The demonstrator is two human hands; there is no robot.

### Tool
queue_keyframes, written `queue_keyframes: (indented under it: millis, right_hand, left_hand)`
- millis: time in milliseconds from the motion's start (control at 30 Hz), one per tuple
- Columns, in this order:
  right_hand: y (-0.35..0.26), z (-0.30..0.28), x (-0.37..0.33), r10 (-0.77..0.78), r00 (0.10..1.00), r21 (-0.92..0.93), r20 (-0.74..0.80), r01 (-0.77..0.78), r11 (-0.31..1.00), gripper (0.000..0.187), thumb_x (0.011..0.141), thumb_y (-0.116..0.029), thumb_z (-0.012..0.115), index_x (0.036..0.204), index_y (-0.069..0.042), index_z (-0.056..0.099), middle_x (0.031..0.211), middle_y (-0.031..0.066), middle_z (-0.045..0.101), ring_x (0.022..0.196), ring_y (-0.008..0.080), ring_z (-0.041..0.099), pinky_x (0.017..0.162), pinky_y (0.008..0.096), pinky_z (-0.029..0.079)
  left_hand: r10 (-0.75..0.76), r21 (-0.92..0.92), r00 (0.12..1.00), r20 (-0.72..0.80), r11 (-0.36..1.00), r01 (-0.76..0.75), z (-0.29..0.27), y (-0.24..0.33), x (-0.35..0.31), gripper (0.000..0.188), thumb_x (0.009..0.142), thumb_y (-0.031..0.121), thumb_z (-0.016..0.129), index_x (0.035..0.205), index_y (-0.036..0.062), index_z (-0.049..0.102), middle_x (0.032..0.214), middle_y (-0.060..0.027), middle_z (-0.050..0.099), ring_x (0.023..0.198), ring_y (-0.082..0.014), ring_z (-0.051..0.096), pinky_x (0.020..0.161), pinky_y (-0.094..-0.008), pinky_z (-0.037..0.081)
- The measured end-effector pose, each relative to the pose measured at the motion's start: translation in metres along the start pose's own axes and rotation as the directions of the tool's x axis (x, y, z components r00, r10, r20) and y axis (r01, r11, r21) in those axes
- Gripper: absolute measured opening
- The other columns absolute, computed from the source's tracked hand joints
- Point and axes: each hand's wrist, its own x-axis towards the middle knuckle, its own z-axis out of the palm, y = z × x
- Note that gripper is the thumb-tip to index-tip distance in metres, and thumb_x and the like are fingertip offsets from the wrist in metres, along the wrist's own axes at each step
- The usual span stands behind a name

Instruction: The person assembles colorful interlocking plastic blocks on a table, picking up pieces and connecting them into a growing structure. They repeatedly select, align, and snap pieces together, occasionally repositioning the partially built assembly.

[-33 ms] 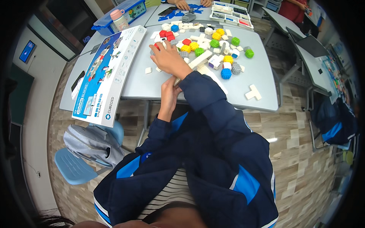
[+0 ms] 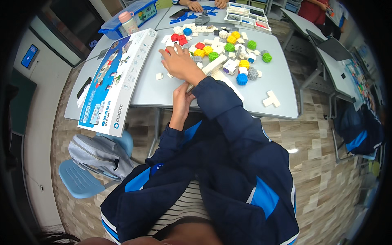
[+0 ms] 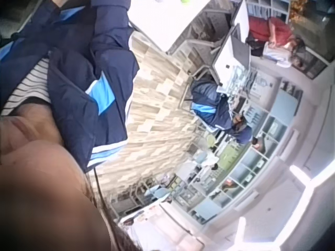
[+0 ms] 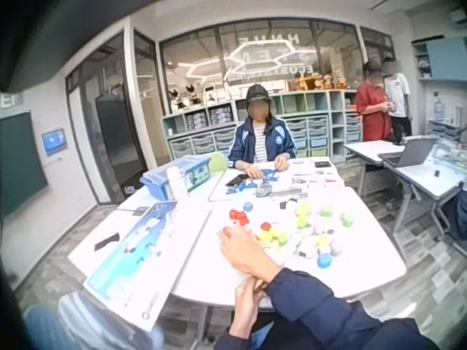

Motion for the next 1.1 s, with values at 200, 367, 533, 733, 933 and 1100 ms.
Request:
queue_keyframes:
  millis: [200,367,533,733,933,1100]
  right_hand:
    - [0.006,-0.060,0.000,-0.024,0.942,0.413,-0.336,0.170,0.895,0.028,0.097,-0.015,0.062,0.122,-0.005,0.068,0.122,0.0139,0.068,0.121,0.0313,0.060,0.101,0.0443,0.048]
    - [0.055,-0.124,-0.068,0.271,0.952,0.125,-0.141,-0.255,0.959,0.027,0.094,-0.023,0.069,0.108,0.001,0.072,0.107,0.0177,0.073,0.098,0.0355,0.068,0.088,0.0417,0.052]
    - [0.078,-0.135,-0.140,0.710,0.702,-0.237,-0.053,-0.699,0.674,0.037,0.078,-0.025,0.083,0.102,0.001,0.071,0.099,0.0240,0.071,0.093,0.0398,0.069,0.080,0.0458,0.055]
    - [0.069,-0.136,-0.145,0.705,0.708,-0.032,-0.040,-0.706,0.707,0.034,0.080,-0.020,0.081,0.105,0.000,0.071,0.100,0.0188,0.074,0.089,0.0281,0.071,0.075,0.0378,0.055]
    - [0.037,-0.136,-0.124,0.329,0.932,0.481,0.149,-0.359,0.800,0.035,0.083,-0.017,0.077,0.115,-0.006,0.073,0.103,0.0104,0.074,0.085,0.0189,0.068,0.072,0.0302,0.053]
    - [0.023,-0.130,-0.118,0.296,0.953,0.376,0.069,-0.300,0.877,0.031,0.082,-0.018,0.078,0.110,-0.006,0.072,0.102,0.0075,0.074,0.088,0.0201,0.066,0.076,0.0333,0.052]
  left_hand:
    - [-0.006,-0.039,0.998,0.062,0.999,0.009,-0.003,0.005,-0.001,0.031,0.108,0.020,0.053,0.119,-0.0069,0.063,0.115,-0.0133,0.068,0.100,-0.0190,0.065,0.087,-0.0331,0.052]
    - [0.002,-0.117,0.999,0.039,0.993,0.003,0.008,-0.004,-0.014,0.038,0.108,0.016,0.054,0.134,-0.0115,0.056,0.128,-0.0165,0.065,0.115,-0.0232,0.066,0.104,-0.0363,0.052]
    - [0.039,-0.110,0.996,0.074,0.993,-0.031,0.023,-0.007,-0.022,0.042,0.106,0.011,0.054,0.141,-0.0122,0.049,0.133,-0.0175,0.062,0.122,-0.0247,0.064,0.108,-0.0362,0.050]
    - [-0.038,-0.199,0.988,0.149,0.978,0.067,0.018,0.001,-0.020,0.043,0.106,0.009,0.052,0.145,-0.0096,0.045,0.140,-0.0150,0.057,0.127,-0.0256,0.061,0.105,-0.0368,0.048]
    - [-0.094,-0.252,0.971,0.221,0.956,0.150,0.011,-0.003,-0.013,0.043,0.106,0.011,0.053,0.146,-0.0032,0.046,0.141,-0.0135,0.057,0.130,-0.0266,0.059,0.103,-0.0387,0.048]
    - [-0.093,-0.255,0.970,0.225,0.955,0.151,0.007,-0.004,-0.012,0.041,0.105,0.012,0.054,0.144,-0.0013,0.049,0.138,-0.0114,0.059,0.128,-0.0246,0.058,0.099,-0.0375,0.048]
